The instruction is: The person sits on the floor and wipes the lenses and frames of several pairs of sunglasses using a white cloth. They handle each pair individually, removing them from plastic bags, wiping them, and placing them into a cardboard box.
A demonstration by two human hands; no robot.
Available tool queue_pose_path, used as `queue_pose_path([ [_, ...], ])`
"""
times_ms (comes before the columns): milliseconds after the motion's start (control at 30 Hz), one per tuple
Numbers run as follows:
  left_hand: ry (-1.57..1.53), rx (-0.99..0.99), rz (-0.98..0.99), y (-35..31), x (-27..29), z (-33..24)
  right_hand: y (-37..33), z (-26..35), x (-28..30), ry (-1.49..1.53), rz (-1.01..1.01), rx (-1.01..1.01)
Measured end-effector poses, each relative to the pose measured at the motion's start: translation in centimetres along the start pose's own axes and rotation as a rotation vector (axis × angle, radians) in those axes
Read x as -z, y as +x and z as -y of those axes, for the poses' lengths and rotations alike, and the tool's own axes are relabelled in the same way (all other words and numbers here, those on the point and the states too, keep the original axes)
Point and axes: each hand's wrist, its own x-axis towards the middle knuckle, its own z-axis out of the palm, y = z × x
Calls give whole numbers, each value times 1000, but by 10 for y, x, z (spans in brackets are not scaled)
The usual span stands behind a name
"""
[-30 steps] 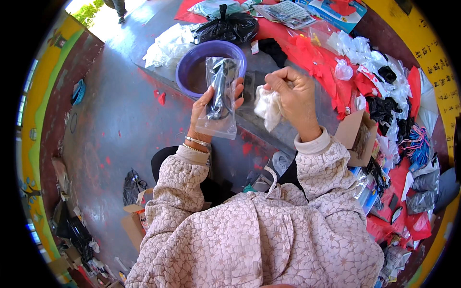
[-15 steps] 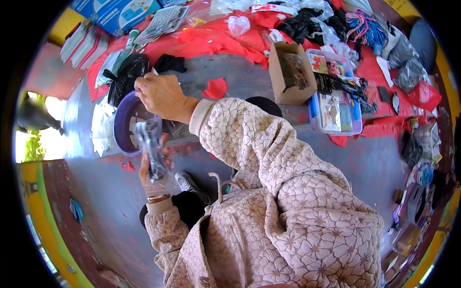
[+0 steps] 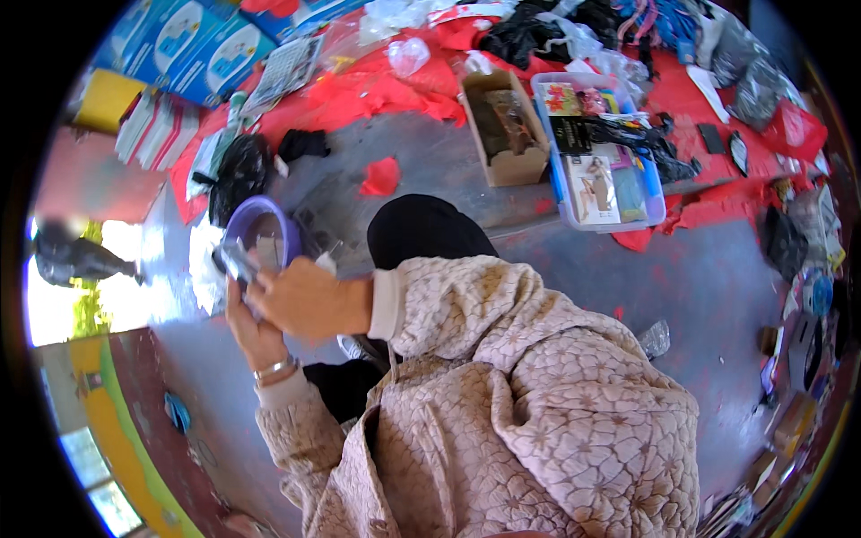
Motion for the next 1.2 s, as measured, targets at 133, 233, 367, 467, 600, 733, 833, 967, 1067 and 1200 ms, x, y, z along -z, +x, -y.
queue_pose_path([
  [133, 17, 31, 25, 21, -26, -4, -1, 0, 33, -53, -187, -106],
  [233, 52, -111, 46, 3, -52, -2, -2, 1, 37, 42, -241, -206],
  [367, 161, -227, 5, -15, -58, -11, -3, 1, 33, 266, -386, -277],
  [467, -58, -177, 99, -30, -65, -20, 2, -4, 40, 490, -446, -385],
  [600, -103, -130, 280, -21, -83, -20, -4, -38, 52, 857, -654, -485],
  [733, -14, -48, 409, -18, -99, -1, -48, -81, 101, 930, -751, -651],
  [833, 32, 67, 461, -11, -91, 19, -106, -118, 138, 977, -948, -793],
  [967, 92, 156, 387, -20, -85, 27, -175, -158, 157, 852, -1138, -912],
  [1067, 116, 193, 353, -19, -73, 35, -210, -193, 143, 701, -1279, -962],
  [1200, 149, 200, 326, -23, -70, 35, -213, -225, 131, 283, -1023, -1152],
])
